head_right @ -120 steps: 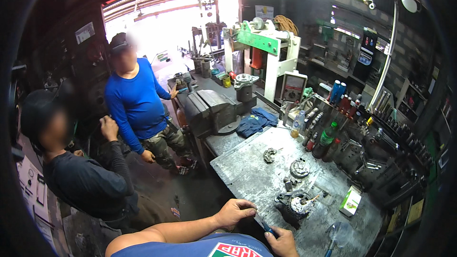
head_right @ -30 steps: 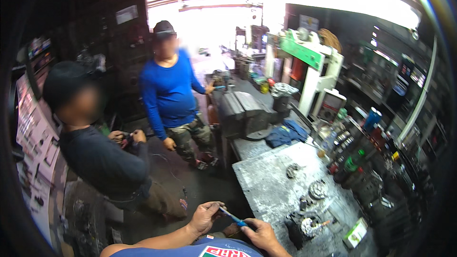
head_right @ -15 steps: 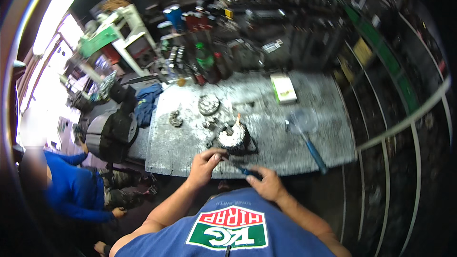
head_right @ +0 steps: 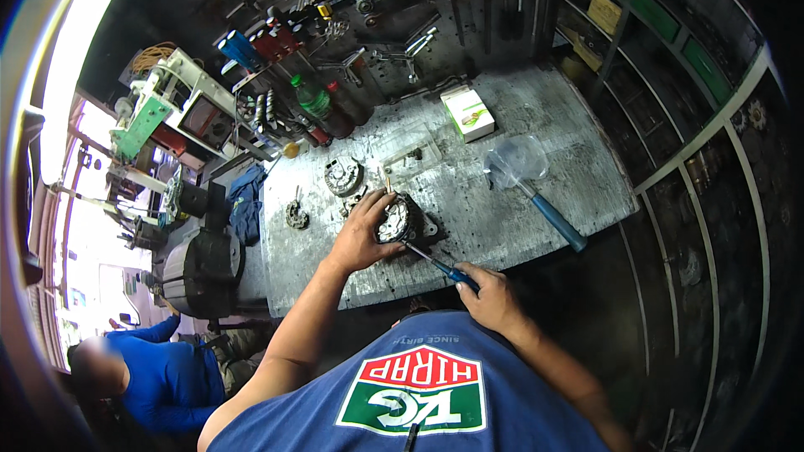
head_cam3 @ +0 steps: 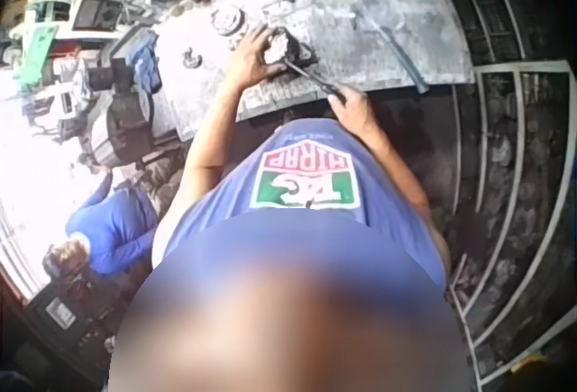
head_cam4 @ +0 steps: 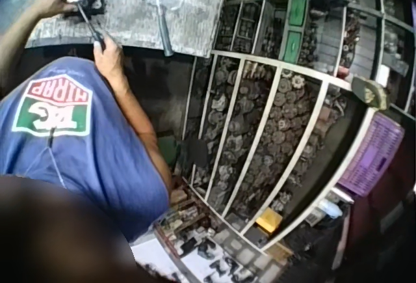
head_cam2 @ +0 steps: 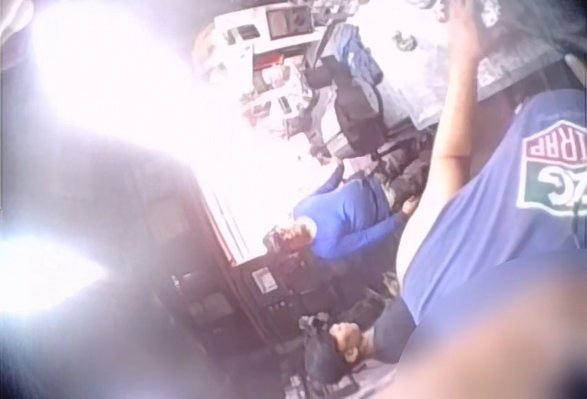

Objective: The person walks to a workbench and unpacks a small box containing mechanical parts. They use a screwdriver to disassemble and reassemble a cylindrical component, handling several small metal pieces on the table.

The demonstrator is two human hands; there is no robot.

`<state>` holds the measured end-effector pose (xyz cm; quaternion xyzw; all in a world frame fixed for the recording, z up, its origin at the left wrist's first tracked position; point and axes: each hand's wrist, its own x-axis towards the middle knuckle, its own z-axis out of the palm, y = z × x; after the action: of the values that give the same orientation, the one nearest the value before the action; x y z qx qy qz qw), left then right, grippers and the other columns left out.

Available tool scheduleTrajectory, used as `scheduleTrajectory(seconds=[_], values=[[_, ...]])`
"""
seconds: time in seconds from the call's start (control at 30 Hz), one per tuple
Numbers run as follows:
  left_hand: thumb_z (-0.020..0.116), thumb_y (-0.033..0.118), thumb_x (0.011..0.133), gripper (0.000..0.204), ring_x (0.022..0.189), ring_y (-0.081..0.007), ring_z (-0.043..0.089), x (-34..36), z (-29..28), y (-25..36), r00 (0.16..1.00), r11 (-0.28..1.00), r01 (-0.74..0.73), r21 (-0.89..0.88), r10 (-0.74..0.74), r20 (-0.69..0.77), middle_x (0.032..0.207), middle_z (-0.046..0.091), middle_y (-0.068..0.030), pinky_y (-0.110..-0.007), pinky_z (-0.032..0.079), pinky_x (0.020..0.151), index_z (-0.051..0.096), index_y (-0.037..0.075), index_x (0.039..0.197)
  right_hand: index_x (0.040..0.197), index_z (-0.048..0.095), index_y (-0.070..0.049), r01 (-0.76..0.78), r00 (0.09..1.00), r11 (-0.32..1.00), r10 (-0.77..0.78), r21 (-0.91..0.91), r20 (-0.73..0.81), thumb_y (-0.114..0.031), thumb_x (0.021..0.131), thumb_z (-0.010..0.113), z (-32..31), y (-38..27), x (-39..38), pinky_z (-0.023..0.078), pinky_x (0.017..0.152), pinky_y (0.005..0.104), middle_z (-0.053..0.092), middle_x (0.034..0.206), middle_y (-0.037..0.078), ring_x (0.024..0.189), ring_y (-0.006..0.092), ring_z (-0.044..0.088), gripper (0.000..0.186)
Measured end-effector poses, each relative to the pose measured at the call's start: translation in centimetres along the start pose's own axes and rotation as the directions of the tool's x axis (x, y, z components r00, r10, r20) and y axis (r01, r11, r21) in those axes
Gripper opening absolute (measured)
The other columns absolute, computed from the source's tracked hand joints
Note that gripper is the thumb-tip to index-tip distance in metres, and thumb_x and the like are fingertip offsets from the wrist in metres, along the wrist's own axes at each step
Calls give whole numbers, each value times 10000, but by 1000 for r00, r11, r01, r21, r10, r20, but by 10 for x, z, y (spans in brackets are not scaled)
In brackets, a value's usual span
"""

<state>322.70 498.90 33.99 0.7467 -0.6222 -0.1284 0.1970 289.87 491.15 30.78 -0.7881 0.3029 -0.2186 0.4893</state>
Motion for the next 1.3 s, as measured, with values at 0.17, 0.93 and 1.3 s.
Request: scheduleTrajectory(seconds=[0.17,0.93,1.3], values=[[964,446,813,1005,1523,-515,472,-8,35,28,935,976,214,49,-190,-299,1655,497,-286,-580,398,1278,488,133,1641,1337,742,25,-2,999,1000,3,-26,38,-130,1007,733,-6,3,16,624,954,464,799,1158,276,1090,441,791,364],[954,435,816,985,1527,-466,482,-4,43,54,850,911,413,27,-374,-371,1662,498,-268,-557,402,1268,487,97,1615,1323,766,11,58,994,981,-41,-183,98,-181,996,745,-20,8,53,613,907,492,789,1107,265,1026,461,772,380],[960,382,823,1016,1532,-516,459,-4,42,56,858,902,431,36,-397,-326,1677,462,-292,-581,396,1273,443,103,1651,1310,787,-28,336,916,810,-399,-480,-33,-138,939,822,-24,-7,52,609,784,472,767,983,151,853,392,756,389]])
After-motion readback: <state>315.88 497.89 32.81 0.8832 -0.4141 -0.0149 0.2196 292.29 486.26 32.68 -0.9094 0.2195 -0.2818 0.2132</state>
